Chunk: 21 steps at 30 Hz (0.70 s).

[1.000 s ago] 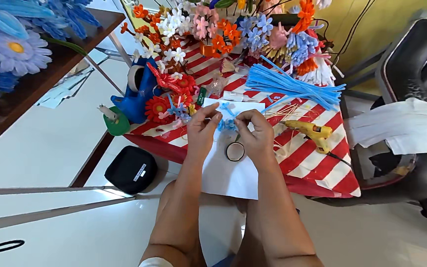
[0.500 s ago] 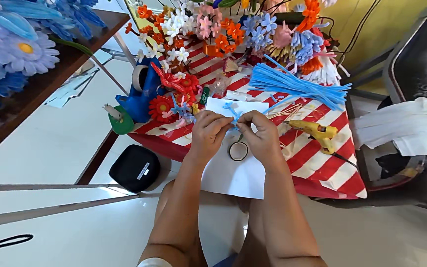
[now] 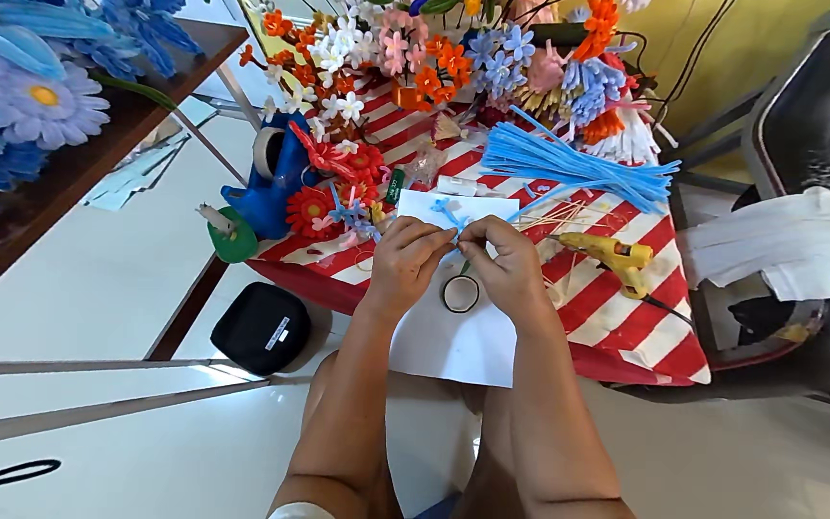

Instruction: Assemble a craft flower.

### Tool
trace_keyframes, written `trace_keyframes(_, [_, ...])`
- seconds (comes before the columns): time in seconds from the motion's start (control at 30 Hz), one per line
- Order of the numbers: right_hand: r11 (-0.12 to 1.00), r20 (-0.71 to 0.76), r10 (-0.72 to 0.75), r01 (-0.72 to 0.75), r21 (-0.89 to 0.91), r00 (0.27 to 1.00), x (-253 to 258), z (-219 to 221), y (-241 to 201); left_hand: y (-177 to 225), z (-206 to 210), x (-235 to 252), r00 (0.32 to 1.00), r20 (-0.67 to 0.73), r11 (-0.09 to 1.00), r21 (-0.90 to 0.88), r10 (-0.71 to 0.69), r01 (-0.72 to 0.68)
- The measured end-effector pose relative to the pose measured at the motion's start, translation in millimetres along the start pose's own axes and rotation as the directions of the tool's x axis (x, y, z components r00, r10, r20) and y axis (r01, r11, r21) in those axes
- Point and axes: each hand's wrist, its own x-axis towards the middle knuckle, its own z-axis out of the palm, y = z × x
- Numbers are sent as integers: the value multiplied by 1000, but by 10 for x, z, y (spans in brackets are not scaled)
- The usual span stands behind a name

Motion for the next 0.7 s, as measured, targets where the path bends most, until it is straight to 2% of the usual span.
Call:
trace_keyframes(0.37, [1000, -6, -9, 9, -8, 1000, -3, -44, 15, 6, 46, 20, 994, 105, 999, -31, -37, 40])
trace_keyframes(0.7, [998, -23, -48, 47, -48, 999, -7, -26, 8, 70, 149, -28, 971, 161, 982, -38, -179, 187])
